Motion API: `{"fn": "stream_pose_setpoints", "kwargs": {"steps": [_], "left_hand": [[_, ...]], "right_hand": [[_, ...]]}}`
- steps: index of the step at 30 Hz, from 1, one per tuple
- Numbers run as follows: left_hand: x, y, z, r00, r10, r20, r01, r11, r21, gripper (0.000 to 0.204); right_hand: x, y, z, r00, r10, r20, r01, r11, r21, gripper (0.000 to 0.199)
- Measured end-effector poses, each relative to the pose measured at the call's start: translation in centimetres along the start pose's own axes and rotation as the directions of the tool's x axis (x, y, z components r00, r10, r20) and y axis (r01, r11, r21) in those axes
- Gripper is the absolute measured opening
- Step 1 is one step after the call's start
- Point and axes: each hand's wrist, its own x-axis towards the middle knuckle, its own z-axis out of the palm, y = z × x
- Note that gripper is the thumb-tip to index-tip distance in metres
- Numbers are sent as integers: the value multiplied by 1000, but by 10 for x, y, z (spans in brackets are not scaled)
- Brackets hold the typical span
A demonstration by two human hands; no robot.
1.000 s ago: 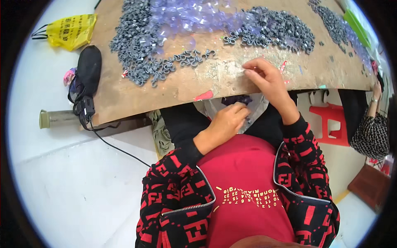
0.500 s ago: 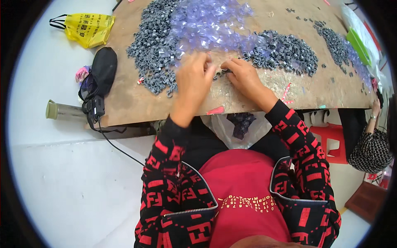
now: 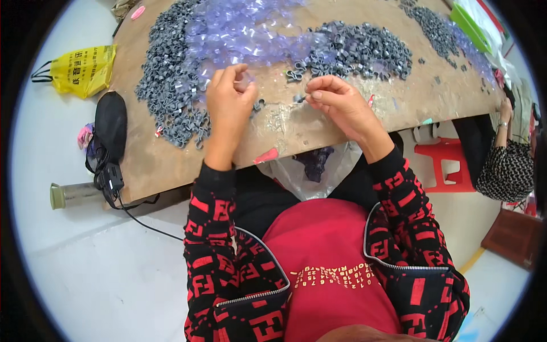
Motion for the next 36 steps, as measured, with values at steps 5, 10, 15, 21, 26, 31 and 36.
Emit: {"fn": "stream_pose_setpoints", "kwargs": {"steps": [5, 10, 15, 21, 26, 31, 36], "left_hand": [[-37, 26, 22, 986, -160, 51, 163, 840, -518, 31], [-51, 33, 2, 937, -318, 144, 295, 501, -814, 32], [-64, 28, -12, 863, -311, 399, 430, 34, -902, 33], [-74, 41, -14, 822, -218, 527, 493, -193, -848, 35], [-79, 41, -6, 826, -68, 560, 534, -224, -815, 29], [-80, 51, -1, 797, -51, 601, 571, -259, -779, 26], [-81, 61, 7, 787, -63, 613, 565, -324, -759, 21]], "right_hand": [[-6, 6, 2, 980, -200, -2, 184, 908, -375, 15], [-22, 12, 6, 925, -343, 162, 329, 510, -795, 21], [-3, 32, 8, 786, -467, 405, 522, 150, -840, 24], [-6, 23, 6, 859, -398, 323, 462, 331, -823, 14], [-26, -2, 9, 986, -164, -33, 142, 926, -349, 11], [-48, -13, 26, 975, -221, 28, 221, 944, -243, 11], [-50, -16, 26, 976, -212, 42, 216, 945, -245, 12]]}}
